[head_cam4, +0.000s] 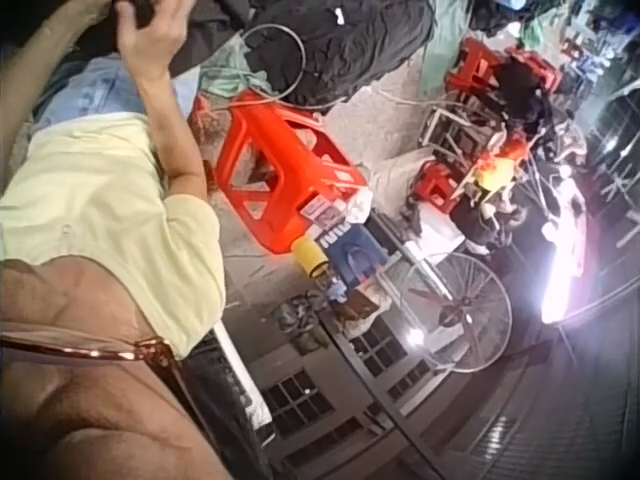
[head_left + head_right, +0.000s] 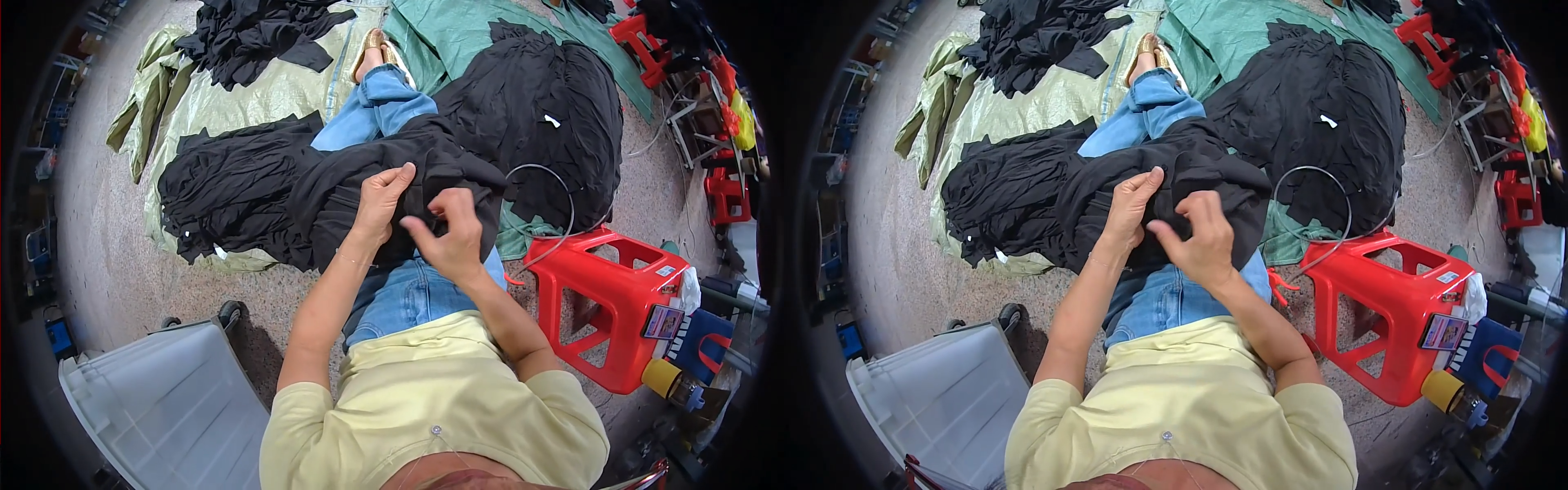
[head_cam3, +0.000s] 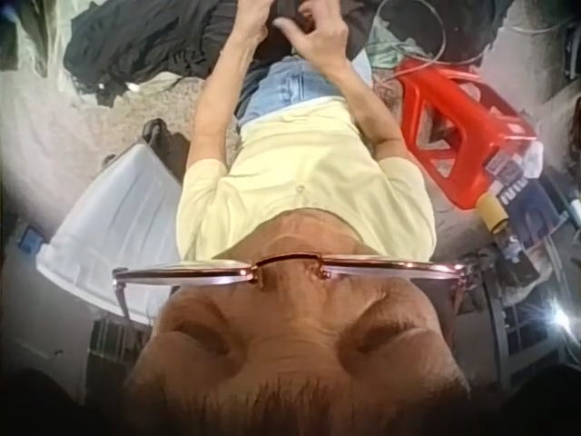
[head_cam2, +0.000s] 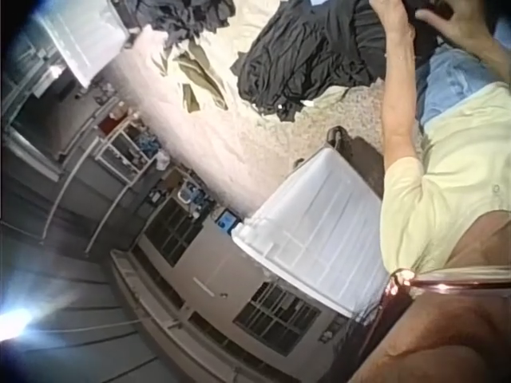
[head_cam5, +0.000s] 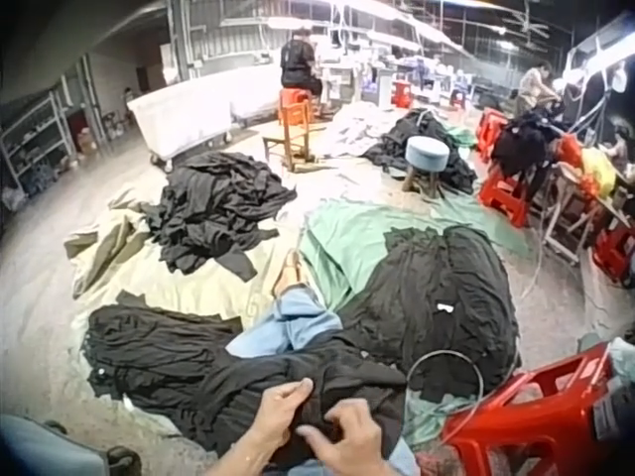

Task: Inspecting black textile garments for quality and sorting them into piles while sitting on the floor.

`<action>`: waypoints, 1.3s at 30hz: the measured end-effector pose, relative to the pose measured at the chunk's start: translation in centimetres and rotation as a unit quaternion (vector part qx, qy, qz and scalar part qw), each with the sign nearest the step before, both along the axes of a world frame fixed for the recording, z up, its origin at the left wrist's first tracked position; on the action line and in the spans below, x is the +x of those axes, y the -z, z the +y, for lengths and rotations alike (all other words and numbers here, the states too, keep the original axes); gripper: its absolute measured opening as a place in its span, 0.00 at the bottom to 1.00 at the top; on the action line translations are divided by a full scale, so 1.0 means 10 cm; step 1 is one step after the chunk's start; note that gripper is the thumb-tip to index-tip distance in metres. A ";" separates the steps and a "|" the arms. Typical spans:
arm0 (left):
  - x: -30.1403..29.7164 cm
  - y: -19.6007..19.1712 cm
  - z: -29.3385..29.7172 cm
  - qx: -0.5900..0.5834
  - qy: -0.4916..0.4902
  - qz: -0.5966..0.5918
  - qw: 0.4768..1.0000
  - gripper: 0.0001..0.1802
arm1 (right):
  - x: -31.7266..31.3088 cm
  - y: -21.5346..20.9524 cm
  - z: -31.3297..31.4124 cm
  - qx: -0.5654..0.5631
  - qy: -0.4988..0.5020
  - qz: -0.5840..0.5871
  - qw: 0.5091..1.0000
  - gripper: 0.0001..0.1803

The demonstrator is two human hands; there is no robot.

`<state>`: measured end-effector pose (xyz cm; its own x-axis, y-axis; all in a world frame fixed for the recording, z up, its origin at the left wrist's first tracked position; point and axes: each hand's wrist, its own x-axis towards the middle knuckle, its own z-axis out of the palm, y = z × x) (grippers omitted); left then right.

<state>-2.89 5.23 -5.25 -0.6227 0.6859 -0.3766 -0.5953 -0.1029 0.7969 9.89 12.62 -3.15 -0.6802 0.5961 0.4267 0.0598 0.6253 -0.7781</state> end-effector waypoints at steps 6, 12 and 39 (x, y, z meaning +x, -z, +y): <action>0.07 -0.05 0.06 -0.010 -0.049 0.059 0.997 0.13 | -0.07 0.01 -0.06 -0.026 0.006 -0.095 0.995 0.17; 0.13 -0.07 0.09 -0.058 -0.074 0.115 0.989 0.11 | 0.00 -0.03 0.02 -0.002 0.023 -0.051 0.998 0.09; 0.17 -0.10 -0.43 -0.041 0.107 0.136 0.984 0.07 | 0.21 -0.16 -0.10 -0.001 -0.063 -0.012 0.998 0.13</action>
